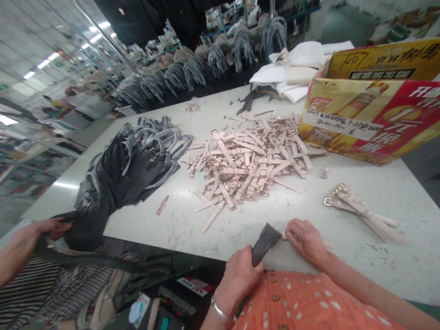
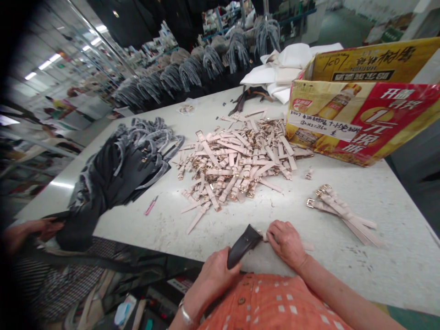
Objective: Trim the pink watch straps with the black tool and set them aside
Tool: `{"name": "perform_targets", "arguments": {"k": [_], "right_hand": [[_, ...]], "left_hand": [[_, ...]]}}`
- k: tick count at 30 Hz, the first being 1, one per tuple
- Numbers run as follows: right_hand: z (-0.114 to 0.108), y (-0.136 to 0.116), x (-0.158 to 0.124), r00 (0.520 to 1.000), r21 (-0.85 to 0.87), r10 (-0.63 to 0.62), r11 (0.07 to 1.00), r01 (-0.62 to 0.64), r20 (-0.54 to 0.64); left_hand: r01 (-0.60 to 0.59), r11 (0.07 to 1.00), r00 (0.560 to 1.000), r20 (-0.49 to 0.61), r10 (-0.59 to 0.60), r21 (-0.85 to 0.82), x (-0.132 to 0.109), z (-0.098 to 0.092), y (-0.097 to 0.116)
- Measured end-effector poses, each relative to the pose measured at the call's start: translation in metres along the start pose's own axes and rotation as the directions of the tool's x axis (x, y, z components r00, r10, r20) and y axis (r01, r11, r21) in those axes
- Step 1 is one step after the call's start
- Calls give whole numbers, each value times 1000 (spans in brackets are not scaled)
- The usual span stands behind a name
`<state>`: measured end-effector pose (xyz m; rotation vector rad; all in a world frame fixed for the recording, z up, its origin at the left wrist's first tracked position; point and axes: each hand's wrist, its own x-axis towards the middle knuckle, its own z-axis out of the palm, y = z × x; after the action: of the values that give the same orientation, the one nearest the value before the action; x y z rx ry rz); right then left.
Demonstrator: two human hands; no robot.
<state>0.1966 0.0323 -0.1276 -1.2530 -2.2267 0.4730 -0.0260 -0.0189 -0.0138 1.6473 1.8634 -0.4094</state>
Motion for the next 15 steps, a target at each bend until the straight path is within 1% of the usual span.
{"name": "perform_targets", "arguments": {"k": [3, 5, 10, 15], "right_hand": [[4, 1, 0, 1000, -74, -5, 997, 3, -18], [7, 2, 0, 1000, -91, -1, 996, -1, -23], [10, 2, -1, 1000, -83, 20, 996, -20, -2], [10, 4, -1, 1000, -31, 23, 999, -23, 3]], "left_hand": [[-10, 1000, 1000, -7, 10, 19, -2, 1, -2], [-33, 999, 999, -3, 34, 33, -4, 2, -4], [-67, 996, 998, 14, 66, 53, -10, 1, -5], [-106, 992, 993, 50, 103, 62, -8, -2, 1]]}}
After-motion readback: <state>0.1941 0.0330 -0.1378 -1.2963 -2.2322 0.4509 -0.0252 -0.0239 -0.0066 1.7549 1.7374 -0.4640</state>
